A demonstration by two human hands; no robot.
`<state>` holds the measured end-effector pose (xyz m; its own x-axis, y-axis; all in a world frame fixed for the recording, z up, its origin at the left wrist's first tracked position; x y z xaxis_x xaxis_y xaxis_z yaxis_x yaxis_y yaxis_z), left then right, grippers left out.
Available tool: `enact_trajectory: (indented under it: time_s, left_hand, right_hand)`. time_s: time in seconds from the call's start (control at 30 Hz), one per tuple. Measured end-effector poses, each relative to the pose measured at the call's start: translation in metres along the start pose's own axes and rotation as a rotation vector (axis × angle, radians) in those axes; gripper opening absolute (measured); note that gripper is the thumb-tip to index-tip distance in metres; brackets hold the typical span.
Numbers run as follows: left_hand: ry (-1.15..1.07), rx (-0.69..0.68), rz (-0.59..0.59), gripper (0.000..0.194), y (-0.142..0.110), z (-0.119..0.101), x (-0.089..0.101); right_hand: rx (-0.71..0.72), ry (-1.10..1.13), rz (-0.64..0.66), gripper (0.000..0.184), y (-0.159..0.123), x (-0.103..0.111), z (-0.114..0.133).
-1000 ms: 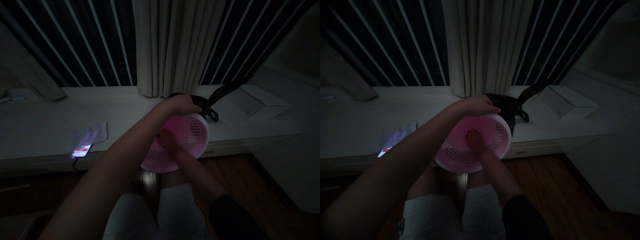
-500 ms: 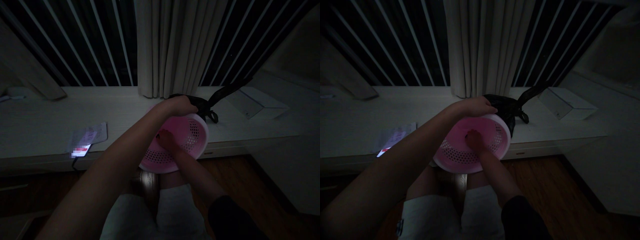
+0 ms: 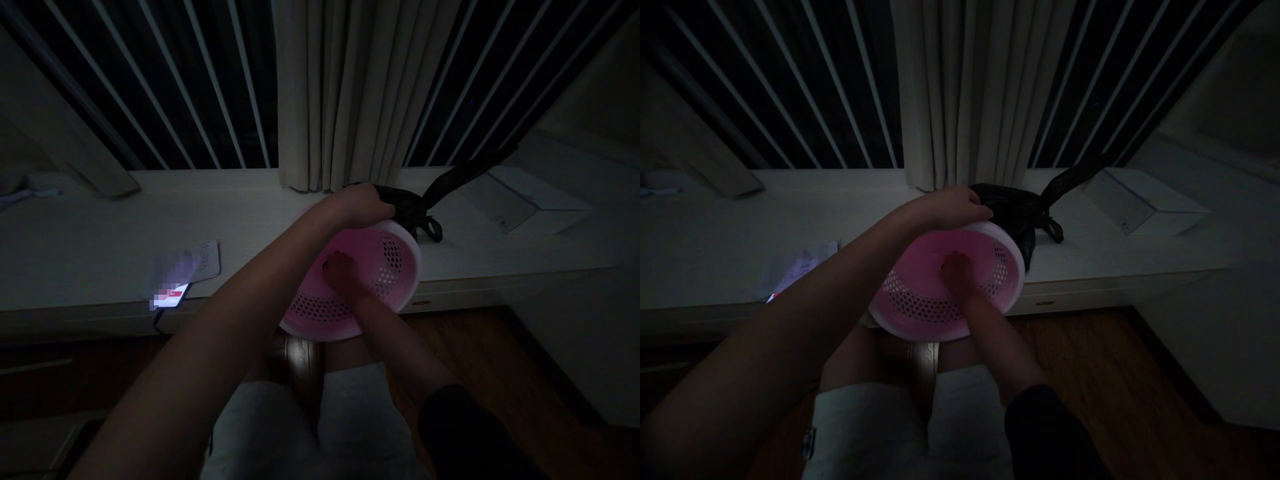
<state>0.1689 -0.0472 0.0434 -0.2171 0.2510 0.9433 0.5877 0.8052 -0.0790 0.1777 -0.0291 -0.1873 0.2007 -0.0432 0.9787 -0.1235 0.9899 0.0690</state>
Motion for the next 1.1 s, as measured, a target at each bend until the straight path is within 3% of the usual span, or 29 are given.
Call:
enact_trajectory:
  time_s: [0.23,0.47,0.63,0.83,1.1]
  left_hand:
    - [0.010,-0.015,-0.047,0.048,0.000,-0.001,0.002]
    - [0.016,0.006,-0.045,0.049,-0.002,-0.001,0.003]
    - [0.046,-0.010,-0.041,0.050,-0.002,-0.003,0.003]
    - [0.098,-0.029,0.027,0.051,-0.003,-0.007,0.001]
    - [0.064,-0.069,0.131,0.055,-0.005,-0.010,-0.002]
  right_hand:
    - [0.140,0.074,0.051,0.037,-0.003,-0.001,0.014]
    - [0.066,0.016,-0.002,0.037,-0.003,-0.001,0.004]
    - [0.092,0.026,0.000,0.037,-0.002,-0.006,0.003]
    - [0.199,0.100,0.066,0.035,0.001,-0.009,0.014]
    - [0.092,0.058,0.039,0.037,-0.003,-0.002,0.012]
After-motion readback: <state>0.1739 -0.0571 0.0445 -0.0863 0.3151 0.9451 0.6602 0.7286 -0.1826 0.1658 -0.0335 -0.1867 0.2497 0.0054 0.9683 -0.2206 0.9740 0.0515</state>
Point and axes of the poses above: each hand's wrist, its own y-axis towards the middle knuckle, its own x-axis out of the back of the hand, z = x × y, the point moved 6 cm from there along y, towards the middle knuckle, and after that the axes turned 4 degrees about y, right-handed, at the moved point
